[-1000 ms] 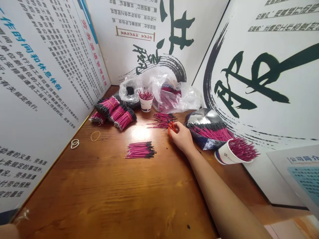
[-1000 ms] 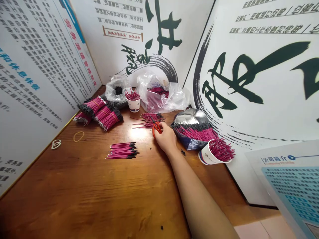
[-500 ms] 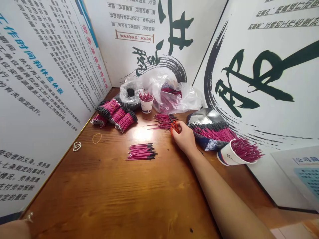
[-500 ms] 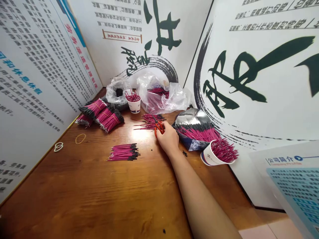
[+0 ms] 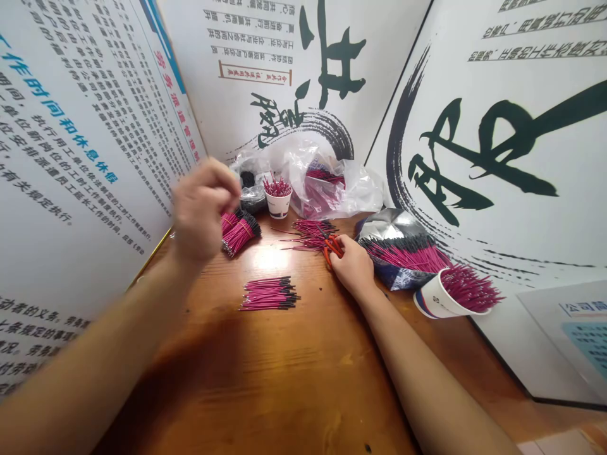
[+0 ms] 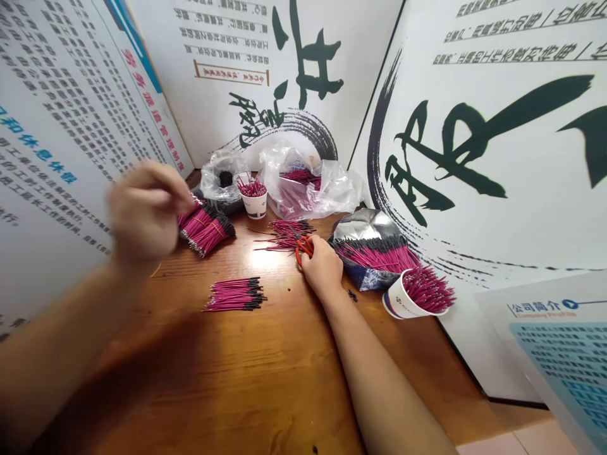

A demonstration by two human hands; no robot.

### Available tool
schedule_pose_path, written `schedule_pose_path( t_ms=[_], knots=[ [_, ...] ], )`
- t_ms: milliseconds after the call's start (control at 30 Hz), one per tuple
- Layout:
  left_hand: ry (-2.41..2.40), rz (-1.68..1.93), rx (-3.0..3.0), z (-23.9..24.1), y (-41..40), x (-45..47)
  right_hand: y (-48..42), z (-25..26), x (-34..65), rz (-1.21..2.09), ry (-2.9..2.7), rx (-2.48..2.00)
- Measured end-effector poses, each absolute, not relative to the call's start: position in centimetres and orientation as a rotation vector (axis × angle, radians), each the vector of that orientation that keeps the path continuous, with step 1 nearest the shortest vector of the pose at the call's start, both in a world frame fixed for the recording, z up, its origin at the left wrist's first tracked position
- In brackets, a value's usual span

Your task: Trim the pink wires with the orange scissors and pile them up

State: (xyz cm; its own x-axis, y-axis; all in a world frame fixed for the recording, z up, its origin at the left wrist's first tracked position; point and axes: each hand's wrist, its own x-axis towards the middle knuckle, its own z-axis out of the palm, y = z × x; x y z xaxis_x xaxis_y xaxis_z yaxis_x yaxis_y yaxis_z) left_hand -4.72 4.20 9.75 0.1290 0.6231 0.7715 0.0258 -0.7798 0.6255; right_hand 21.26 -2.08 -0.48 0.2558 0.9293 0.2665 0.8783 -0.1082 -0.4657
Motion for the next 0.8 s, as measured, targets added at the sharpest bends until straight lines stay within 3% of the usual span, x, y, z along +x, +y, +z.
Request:
schedule_pose_path(
  t_ms=[200,400,633,800],
  knots=[
    [0.838,1.075,2.34,2.8,4.2,-2.2,-1.6,-0.8,21.2,0.116,-1.64,-1.978],
    [0.825,0.883,2.651,1.3,4.1,-1.9,-0.2,-1.1,21.5,0.097,-1.696,-1.694],
    [0.859,1.008,2.963,0.8,3.4,-1.0,-1.1,-1.1,20.4,0.471,-1.605,-1.39],
    [0.937,1.099,3.037,0.8,3.2,-1.0,-1.9,-0.9,18.9,0.553,-1.617,-1.265]
  ],
)
